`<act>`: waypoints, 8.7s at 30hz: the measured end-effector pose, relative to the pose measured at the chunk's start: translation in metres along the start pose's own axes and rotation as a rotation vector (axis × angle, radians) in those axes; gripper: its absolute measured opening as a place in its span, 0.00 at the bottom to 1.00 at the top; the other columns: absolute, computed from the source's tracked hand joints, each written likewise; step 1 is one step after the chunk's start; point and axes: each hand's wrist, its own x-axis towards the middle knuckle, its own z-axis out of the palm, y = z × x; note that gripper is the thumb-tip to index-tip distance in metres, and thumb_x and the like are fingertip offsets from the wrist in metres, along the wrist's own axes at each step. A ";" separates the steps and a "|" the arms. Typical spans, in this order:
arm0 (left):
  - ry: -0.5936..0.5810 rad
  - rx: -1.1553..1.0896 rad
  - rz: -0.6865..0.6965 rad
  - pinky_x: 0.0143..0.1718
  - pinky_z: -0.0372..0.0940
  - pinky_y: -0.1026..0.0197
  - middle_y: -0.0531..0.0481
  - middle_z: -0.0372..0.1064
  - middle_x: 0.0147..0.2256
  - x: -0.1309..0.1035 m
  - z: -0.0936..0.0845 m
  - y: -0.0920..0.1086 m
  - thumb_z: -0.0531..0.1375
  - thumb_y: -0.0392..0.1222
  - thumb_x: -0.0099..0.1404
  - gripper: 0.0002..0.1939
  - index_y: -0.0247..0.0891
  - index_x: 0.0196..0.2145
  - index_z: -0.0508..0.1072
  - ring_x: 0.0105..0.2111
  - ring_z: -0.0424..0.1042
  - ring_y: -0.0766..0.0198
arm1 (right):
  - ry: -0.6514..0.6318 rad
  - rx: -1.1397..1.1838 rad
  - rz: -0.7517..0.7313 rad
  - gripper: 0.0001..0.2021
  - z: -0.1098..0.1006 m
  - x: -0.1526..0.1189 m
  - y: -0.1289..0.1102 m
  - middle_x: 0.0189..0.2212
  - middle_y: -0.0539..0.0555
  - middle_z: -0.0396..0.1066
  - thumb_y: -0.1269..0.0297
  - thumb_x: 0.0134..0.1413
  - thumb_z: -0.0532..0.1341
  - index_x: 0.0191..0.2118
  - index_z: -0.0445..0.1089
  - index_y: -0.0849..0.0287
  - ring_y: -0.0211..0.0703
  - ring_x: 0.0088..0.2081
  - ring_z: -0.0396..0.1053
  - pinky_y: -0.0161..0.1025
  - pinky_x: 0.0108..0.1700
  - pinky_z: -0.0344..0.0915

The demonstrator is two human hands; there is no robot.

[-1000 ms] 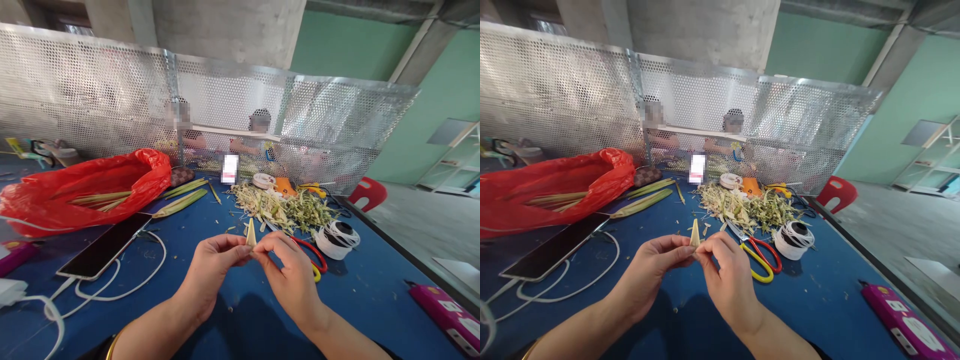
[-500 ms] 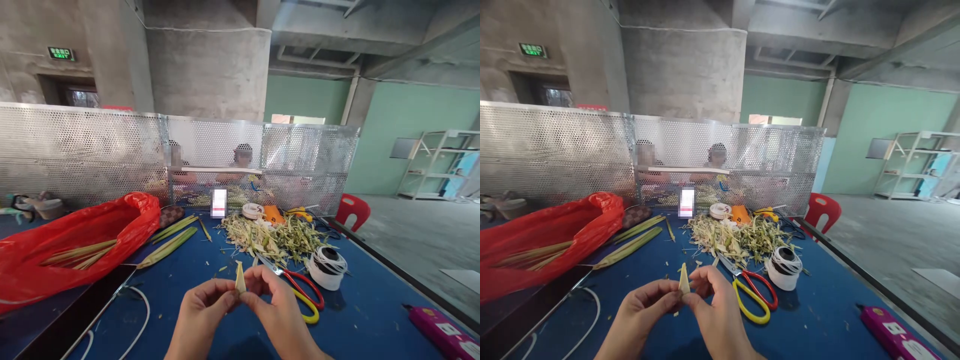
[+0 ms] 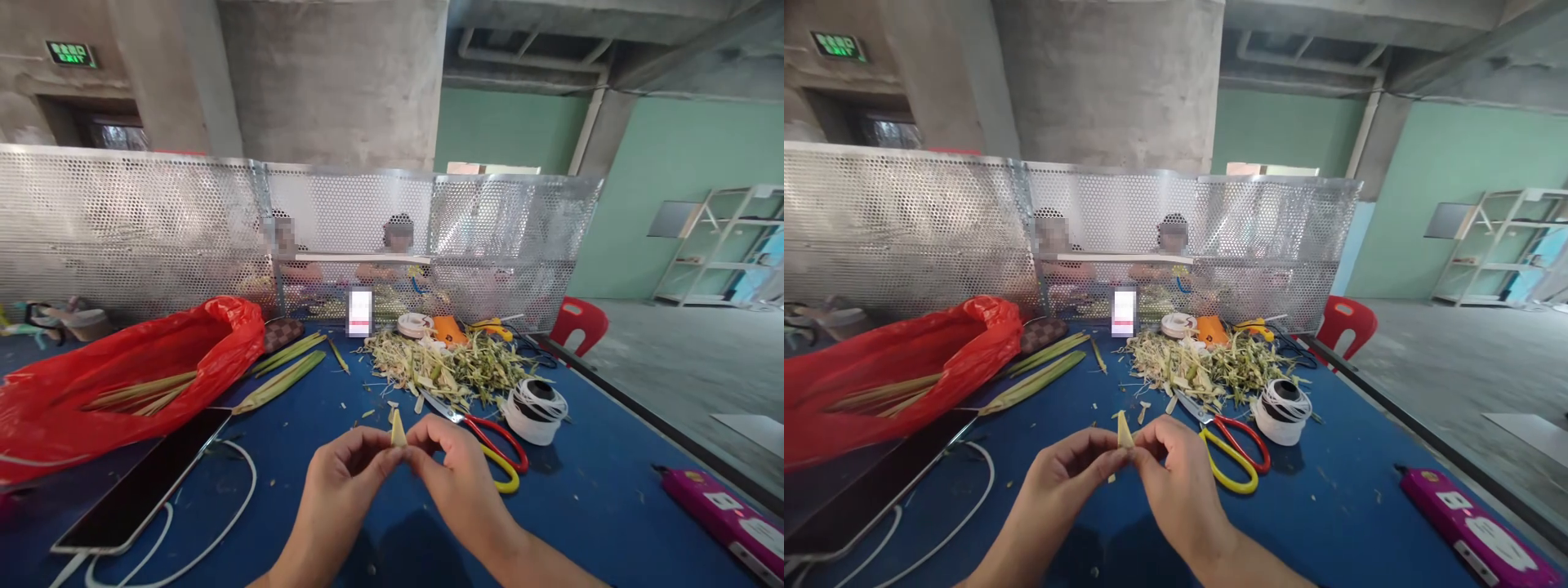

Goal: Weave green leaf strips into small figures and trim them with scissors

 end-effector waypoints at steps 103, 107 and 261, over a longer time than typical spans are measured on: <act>-0.065 -0.248 -0.180 0.27 0.57 0.65 0.52 0.66 0.19 -0.002 0.001 0.007 0.61 0.44 0.55 0.12 0.35 0.18 0.71 0.22 0.63 0.68 | -0.050 -0.028 -0.404 0.03 -0.010 0.004 0.008 0.30 0.51 0.67 0.72 0.54 0.61 0.33 0.71 0.56 0.38 0.31 0.67 0.35 0.34 0.65; -0.049 -0.206 -0.157 0.27 0.57 0.65 0.52 0.67 0.19 -0.002 0.002 0.007 0.61 0.43 0.55 0.12 0.35 0.19 0.72 0.22 0.62 0.68 | -0.068 -0.024 -0.361 0.03 -0.011 0.006 0.007 0.29 0.51 0.66 0.70 0.55 0.61 0.31 0.69 0.56 0.39 0.31 0.67 0.36 0.34 0.65; 0.057 -0.319 -0.233 0.34 0.64 0.63 0.52 0.69 0.23 -0.002 0.005 -0.003 0.67 0.47 0.49 0.12 0.35 0.24 0.75 0.26 0.68 0.67 | 0.029 -0.089 -0.412 0.08 0.000 -0.003 0.014 0.31 0.53 0.67 0.71 0.58 0.56 0.34 0.71 0.54 0.40 0.32 0.69 0.38 0.35 0.68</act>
